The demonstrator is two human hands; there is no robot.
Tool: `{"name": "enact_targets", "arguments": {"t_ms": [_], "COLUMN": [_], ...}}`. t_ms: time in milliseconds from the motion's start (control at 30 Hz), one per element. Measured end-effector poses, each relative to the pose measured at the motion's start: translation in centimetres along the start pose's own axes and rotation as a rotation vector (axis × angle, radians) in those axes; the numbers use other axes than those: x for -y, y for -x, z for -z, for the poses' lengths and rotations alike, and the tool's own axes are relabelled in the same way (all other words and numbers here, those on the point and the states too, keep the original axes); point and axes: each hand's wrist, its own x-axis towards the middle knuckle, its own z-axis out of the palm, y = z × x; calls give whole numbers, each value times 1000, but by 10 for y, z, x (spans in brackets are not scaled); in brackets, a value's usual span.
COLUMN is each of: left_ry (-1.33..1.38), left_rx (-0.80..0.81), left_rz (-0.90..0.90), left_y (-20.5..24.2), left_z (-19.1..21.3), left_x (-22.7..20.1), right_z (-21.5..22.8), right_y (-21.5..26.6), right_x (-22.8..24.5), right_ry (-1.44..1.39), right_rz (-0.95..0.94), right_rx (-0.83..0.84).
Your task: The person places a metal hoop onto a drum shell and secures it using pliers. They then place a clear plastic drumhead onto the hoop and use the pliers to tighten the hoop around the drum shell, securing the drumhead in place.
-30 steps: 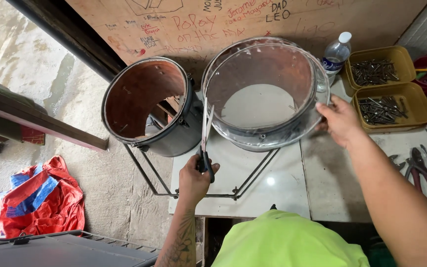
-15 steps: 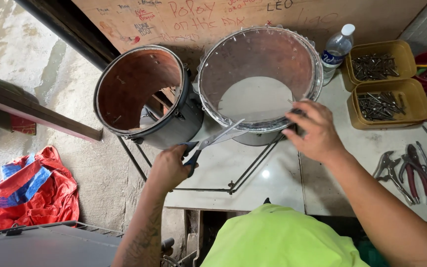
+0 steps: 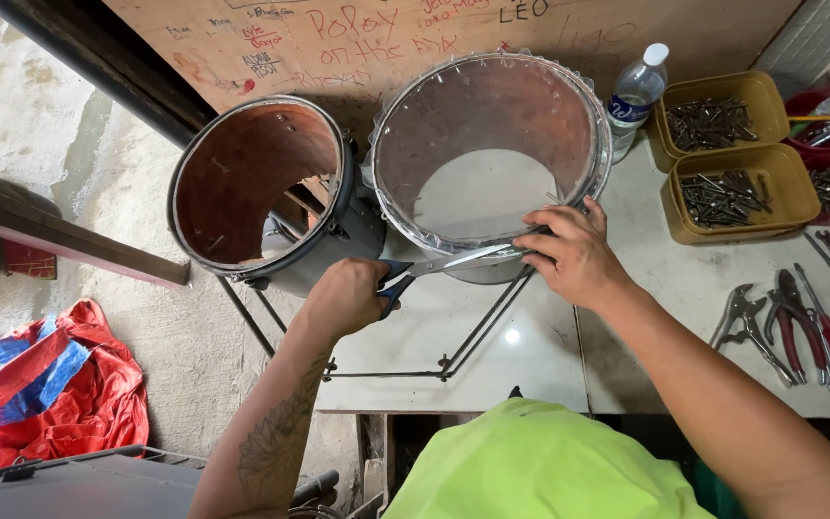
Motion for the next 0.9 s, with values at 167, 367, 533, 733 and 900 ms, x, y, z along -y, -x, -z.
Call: {"name": "enact_targets", "arguments": {"t_ms": [167,367,533,733,900], "left_ry": [-48,-22,-47,-25,-67], "left_rx": [47,115,144,164,167], "left_rz": [-17,-14,-34,-57,-91], "left_y": [-13,-19,-25,-34,-47], "left_z": [5,7,6,7,-2], "left_x": [2,8,15,16,18], "right_z": [-7,-6,-4,2,4], "right_y": [4,3,1,-2,-4], "right_x": [-1,-1,1,5,6], "right_ry": [1,11,18,4,-2], "right_rz": [-16,-10,-13,-44,-59], "right_rx": [-41,-37,-24,20,43]}}
